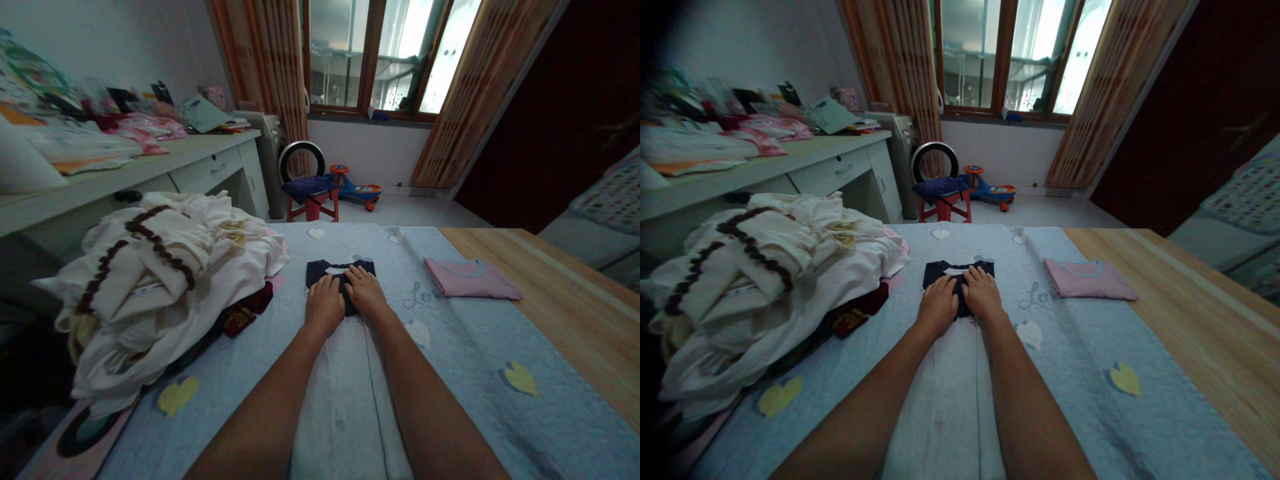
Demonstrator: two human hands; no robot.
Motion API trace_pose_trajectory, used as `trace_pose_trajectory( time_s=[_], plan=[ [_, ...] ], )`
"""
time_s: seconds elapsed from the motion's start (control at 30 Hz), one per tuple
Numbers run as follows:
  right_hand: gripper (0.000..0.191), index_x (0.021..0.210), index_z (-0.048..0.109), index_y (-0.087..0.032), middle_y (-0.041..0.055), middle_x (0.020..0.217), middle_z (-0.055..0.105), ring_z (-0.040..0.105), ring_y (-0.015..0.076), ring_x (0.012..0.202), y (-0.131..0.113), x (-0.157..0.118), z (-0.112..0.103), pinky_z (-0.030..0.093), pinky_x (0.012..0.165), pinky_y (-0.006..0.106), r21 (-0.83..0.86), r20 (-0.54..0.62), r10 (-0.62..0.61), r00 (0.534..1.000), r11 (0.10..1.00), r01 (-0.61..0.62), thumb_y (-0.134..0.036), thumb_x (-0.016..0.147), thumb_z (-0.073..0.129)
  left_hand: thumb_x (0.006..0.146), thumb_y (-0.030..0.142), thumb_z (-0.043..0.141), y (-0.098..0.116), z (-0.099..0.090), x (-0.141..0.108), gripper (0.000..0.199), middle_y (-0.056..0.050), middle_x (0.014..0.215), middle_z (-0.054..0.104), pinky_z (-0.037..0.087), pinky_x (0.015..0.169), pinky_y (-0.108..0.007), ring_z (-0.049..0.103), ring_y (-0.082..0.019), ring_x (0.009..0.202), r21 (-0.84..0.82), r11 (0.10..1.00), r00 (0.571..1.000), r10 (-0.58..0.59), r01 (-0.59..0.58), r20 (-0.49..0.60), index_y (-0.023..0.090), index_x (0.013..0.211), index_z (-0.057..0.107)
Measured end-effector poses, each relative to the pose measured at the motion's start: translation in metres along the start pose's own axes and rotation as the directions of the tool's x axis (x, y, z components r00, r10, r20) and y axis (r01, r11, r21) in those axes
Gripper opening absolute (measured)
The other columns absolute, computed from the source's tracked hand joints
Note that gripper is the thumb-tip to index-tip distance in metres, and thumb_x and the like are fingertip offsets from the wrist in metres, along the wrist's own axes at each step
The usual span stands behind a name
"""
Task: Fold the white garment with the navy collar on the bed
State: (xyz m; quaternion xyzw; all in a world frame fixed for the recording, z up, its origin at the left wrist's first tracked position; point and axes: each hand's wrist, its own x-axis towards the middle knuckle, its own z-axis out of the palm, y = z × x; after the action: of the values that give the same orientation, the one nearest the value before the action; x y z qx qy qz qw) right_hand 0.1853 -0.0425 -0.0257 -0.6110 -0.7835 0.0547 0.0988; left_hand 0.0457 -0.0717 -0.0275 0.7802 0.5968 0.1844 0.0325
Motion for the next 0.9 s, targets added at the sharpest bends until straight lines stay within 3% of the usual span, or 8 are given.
trace_pose_trajectory(
  time_s=[0.43,0.67,0.9],
  plan=[
    [0.046,0.141,0.051,-0.013,0.013,0.154,0.042,0.037,0.0241,0.143,0.0045,0.0021,-0.0017,0.028,0.117,0.04,0.041,-0.039,0.014,0.999,0.999,-0.012,-0.027,0.098,0.045,0.093,0.02,0.048,0.001,-0.001,-0.0004,0.04,-0.013,0.144,0.054,0.036,0.113,-0.043,0.046,-0.026,0.135,-0.002,1.0,1.0,-0.003,0.003,-0.02,0.014,0.132,0.056],
    [0.052,0.146,0.046,-0.02,0.01,0.158,0.036,0.029,0.0288,0.146,0.0037,0.002,-0.0013,0.026,0.116,0.044,-0.051,-0.033,0.08,0.996,0.995,-0.082,-0.04,0.099,0.044,0.092,0.021,0.048,0.0006,-0.0009,-0.0003,0.04,-0.013,0.143,0.054,0.037,0.112,-0.043,0.047,-0.026,0.134,0.002,1.0,1.0,0.002,-0.002,-0.026,0.014,0.131,0.056],
    [0.052,0.142,0.051,-0.017,0.0132,0.155,0.041,0.033,0.03,0.143,0.0082,0.0029,0.0043,0.028,0.114,0.046,0.008,-0.105,0.081,0.991,0.997,-0.081,-0.041,0.096,0.05,0.092,0.021,0.048,-0.0005,0.0021,0.0012,0.041,-0.013,0.143,0.055,0.035,0.113,-0.042,0.046,-0.026,0.134,-0.003,1.0,0.999,0.007,-0.008,-0.035,0.013,0.131,0.056]
  ],
)
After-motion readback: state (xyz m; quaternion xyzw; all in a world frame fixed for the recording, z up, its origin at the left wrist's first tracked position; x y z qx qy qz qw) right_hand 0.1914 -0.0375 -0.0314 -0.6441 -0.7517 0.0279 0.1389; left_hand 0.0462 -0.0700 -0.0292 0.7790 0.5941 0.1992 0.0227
